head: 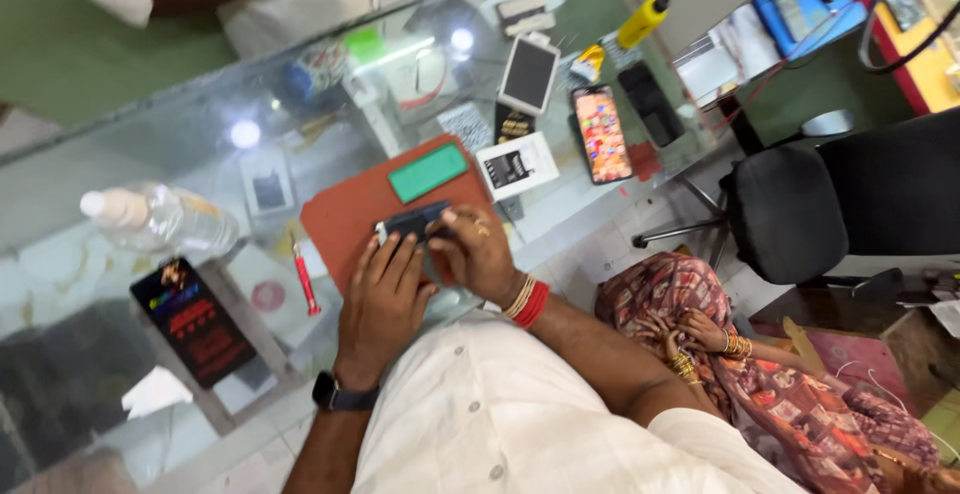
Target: The person disassembles a small mobile phone, removes the back cover and battery, and uses a screwdriver to work on the internal components. They then reassemble the phone by replacing the battery and back cover.
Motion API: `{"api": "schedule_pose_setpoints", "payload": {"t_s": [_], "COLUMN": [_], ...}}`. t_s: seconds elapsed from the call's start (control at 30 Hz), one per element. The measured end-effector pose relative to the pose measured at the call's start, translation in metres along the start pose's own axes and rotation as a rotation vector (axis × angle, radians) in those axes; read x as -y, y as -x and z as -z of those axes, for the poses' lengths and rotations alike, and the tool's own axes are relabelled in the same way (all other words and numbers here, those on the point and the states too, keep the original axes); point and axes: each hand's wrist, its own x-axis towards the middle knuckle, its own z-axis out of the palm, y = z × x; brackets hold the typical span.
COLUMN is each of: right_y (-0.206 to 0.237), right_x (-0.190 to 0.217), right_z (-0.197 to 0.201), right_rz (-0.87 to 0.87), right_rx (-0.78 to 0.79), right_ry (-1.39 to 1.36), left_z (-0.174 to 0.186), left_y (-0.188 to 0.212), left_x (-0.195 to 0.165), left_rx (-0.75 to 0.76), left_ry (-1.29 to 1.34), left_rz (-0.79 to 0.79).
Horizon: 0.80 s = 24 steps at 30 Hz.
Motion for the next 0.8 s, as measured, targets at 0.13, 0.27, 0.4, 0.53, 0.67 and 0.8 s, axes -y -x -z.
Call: {"api": "schedule_pose_setpoints", "payload": {"t_s": [0.13, 0.27, 0.4, 0.53, 0.67, 0.8], "right_y": [-0.009, -0.017, -0.023, -0.027, -0.031, -0.034], "right_x": [0.005, 0.013, 0.015, 0.016, 0.021, 0.026], "right_z": [0.006, 0.011, 0.014, 0.014, 0.016, 0.023], "right_rz": [0.106, 0.188, 0.206, 0.208, 0.177, 0.161], "right_rx": [0.007, 0.038, 0.064, 0.054, 0.053, 0.093], "right_ry": [0.033, 0.02, 0.035, 0.044, 0.017, -0.027], "left_z": [-0.002, -0.004, -0.006, -0.006, -0.004, -0.003], "left_y": [-0.001, 0.0, -0.001, -0.002, -0.003, -0.005], "left_x": [-0.002, -0.003, -0.001, 0.001, 0.0, -0.001], "left_rx": [-0.017, -0.004, 0.0, -0.005, -0.006, -0.011], "left_ry": [-0.034, -0.049, -0.057, -0.062, -0.055, -0.05], "left_rz": [-0.008, 0.017, 0.033, 0.021, 0.022, 0.032]}}
